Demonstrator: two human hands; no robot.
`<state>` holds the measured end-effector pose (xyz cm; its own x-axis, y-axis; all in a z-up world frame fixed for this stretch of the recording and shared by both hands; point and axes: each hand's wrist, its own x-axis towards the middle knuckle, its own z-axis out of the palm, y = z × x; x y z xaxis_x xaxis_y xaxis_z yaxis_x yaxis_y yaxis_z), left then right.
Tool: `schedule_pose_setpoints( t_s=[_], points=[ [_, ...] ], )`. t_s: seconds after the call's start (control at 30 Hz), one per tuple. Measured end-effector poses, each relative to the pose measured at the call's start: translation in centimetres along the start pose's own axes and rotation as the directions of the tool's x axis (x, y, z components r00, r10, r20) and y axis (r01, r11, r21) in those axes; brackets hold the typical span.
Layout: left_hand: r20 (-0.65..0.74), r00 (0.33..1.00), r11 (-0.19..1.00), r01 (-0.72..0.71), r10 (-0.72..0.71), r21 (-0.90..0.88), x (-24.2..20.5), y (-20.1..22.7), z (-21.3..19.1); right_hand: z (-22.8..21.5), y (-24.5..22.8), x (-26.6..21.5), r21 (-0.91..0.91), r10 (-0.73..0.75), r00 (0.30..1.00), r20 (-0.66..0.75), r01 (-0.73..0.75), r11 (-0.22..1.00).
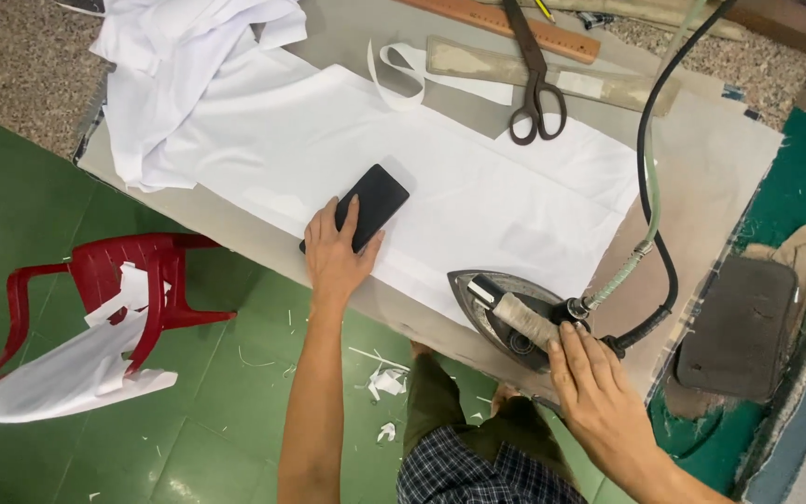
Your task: The person irons a white fabric piece on a worktable, then uses scissors to trim a small section of the fabric edge. The person continues ironing the fabric, using a black rectangular object to hold the fabric in place while smoothing it with the iron.
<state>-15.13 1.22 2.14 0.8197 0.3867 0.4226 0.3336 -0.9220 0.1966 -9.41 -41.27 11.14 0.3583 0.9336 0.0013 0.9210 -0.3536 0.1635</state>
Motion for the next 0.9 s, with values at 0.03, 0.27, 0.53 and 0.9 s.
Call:
schedule_pose_setpoints(
  t_s=[0.03,0.27,0.53,0.9],
  points=[
    [-0.024,1.000,1.000,-0.007,0.007,0.000,0.2,0.0,0.0,0.2,0.2,-0.2,-0.052,-0.034,0.999,-0.003,0.034,0.998],
    [-0.019,0.996,0.994,-0.085,0.083,-0.076,1.0,0.2,-0.9,0.8,-1.4,0.3,-0.037,0.101,0.995,0.010,-0.100,0.994],
    [0.059,0.989,0.990,-0.138,0.139,-0.019,0.6,-1.1,-0.3,-1.9,-2.5,1.7,0.030,0.280,0.958,0.067,-0.282,0.959],
    [0.024,0.987,0.985,-0.160,0.162,-0.058,0.7,-1.4,-0.2,-4.3,-0.4,12.1,0.391,0.457,0.803,0.383,-0.589,0.707]
  ],
)
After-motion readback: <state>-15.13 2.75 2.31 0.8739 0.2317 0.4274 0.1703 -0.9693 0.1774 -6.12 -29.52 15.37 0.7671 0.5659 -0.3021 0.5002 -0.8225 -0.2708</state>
